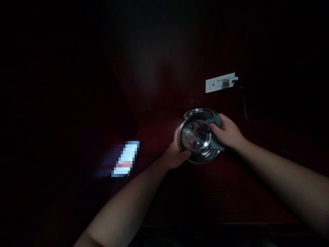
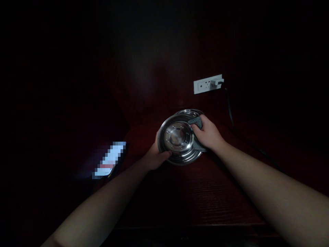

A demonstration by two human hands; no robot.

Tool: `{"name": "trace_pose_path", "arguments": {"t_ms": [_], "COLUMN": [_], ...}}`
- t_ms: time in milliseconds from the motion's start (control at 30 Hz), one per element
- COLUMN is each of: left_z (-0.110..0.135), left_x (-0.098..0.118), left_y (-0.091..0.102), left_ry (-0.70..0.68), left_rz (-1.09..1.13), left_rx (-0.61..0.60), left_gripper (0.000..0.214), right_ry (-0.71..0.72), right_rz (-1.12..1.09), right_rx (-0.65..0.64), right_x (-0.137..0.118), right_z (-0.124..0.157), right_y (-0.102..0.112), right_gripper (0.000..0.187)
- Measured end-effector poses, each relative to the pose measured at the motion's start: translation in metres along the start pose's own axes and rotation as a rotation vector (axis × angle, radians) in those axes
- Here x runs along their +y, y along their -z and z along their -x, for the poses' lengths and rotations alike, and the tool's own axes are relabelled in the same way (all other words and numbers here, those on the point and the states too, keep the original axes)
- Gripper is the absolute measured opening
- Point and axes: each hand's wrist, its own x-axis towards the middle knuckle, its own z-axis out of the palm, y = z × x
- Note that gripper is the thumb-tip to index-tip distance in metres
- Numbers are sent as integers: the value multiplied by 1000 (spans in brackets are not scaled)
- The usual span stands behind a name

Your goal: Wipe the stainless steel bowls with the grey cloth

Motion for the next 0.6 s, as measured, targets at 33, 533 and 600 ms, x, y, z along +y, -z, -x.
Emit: {"name": "trace_pose_path", "arguments": {"t_ms": [33,533,600], "left_z": [0,0,0], "left_x": [0,2,3], "left_y": [0,0,-1], "left_ry": [2,30,24], "left_rz": [-4,7,11], "left_rx": [1,-10,-12], "left_gripper": [98,98,98], "right_ry": [3,20,19], "right_rz": [4,22,29], "right_rx": [-1,0,4], "right_x": [0,0,0], "right_z": [0,-1,-1], "right_y": [0,0,0], "right_gripper": [14,13,14]}}
